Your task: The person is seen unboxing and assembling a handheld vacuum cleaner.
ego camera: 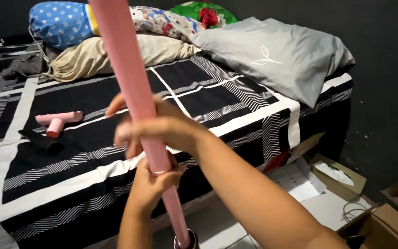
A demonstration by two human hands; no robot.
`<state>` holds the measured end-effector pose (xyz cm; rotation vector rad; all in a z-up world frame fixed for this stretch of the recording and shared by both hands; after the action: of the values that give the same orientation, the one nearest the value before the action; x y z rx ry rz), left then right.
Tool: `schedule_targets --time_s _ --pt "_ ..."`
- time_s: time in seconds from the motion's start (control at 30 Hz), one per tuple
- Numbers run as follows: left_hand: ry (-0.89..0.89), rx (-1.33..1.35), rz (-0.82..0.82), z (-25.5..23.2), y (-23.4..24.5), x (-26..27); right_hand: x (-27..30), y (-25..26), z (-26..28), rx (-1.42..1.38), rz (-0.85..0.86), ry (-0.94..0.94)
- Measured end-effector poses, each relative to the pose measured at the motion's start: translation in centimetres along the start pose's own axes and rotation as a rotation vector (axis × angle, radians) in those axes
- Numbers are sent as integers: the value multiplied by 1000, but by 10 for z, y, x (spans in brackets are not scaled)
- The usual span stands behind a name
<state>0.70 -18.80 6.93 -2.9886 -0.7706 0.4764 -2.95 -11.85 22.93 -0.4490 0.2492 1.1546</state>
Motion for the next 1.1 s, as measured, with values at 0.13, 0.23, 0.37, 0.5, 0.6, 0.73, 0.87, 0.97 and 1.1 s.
schedule_targets --time_s 0.13,0.23,0.37,0.5,0.6,0.73,0.87,0.97,1.1 --pt "24 -37 41 -7 -11 -6 4 -1 -39 -6 27 -32" --pt "-56 0 -92 -5 -11 -2 1 10 -47 -38 -182 34" --pt "-19 -91 -337 -5 -9 8 7 19 -40 74 -361 99" --pt "-94 -313 -447 -20 -8 18 15 18 -30 132 -446 151" --pt "-283 -366 -484 -39 -13 27 19 17 -29 130 -449 189" --pt "-302 -428 -462 -21 -5 27 26 15 -22 157 -527 223" --pt "-179 -354 -285 -42 -23 18 36 32 -17 318 -650 230" --pt "-244 -288 -181 -85 -49 16 44 40 -8 543 -689 295" --pt "-259 -122 -84 -85 -67 8 51 44 11 738 -638 410"
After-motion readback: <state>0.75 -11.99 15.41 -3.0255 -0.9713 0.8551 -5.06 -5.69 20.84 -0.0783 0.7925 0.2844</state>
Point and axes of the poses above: each hand's wrist, its own x-axis away from the middle knuckle, its own y-axis out of the back of the hand, z = x × y, the point moved 8 cm from there along -x, towards the middle knuckle, and after that the axes turned 8 degrees about -z, right-handed, at the moved point
